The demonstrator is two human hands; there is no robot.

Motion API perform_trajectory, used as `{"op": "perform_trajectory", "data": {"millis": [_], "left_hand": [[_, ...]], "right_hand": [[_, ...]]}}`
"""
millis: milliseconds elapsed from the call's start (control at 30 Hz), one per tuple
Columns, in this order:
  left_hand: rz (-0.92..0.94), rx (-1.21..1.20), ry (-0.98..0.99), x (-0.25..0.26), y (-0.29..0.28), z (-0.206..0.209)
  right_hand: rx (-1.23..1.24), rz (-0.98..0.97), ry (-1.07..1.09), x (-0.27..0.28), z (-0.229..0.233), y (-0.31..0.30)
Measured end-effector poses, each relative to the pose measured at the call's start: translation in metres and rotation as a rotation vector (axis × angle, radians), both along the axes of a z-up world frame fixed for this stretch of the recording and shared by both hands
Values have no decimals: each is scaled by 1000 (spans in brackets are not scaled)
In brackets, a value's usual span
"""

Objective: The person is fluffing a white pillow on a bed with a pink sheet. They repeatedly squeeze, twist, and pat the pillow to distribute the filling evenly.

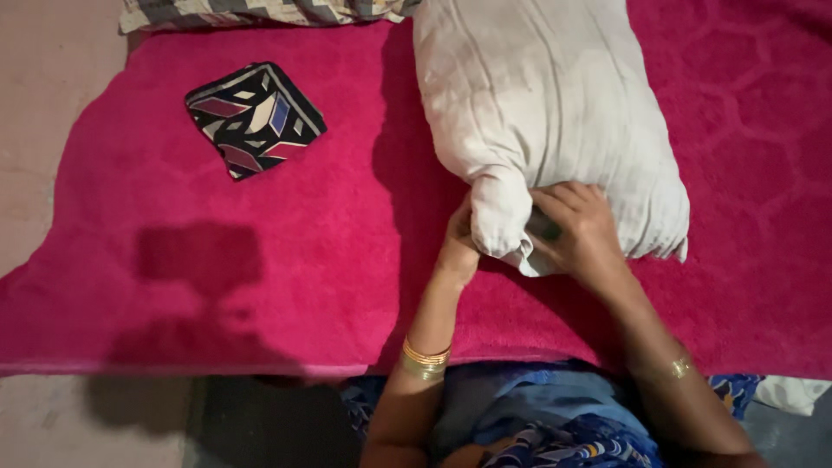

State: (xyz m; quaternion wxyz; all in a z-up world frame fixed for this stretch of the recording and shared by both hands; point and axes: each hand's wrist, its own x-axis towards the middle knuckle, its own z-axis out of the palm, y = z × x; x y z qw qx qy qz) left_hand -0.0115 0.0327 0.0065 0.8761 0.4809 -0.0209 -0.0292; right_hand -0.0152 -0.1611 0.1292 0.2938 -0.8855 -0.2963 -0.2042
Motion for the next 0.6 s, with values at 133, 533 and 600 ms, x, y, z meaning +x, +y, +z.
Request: {"op": "perform_trajectory", "data": {"millis": [133, 533, 600], "left_hand": [[31, 108, -59, 5, 8, -11], [327, 124, -249, 12, 28, -32], [243, 108, -66, 8, 25, -32]], "right_hand": [[30, 120, -88, 10, -12, 5], [247, -193, -200, 12, -21, -10], [348, -154, -25, 11, -20, -8]]}}
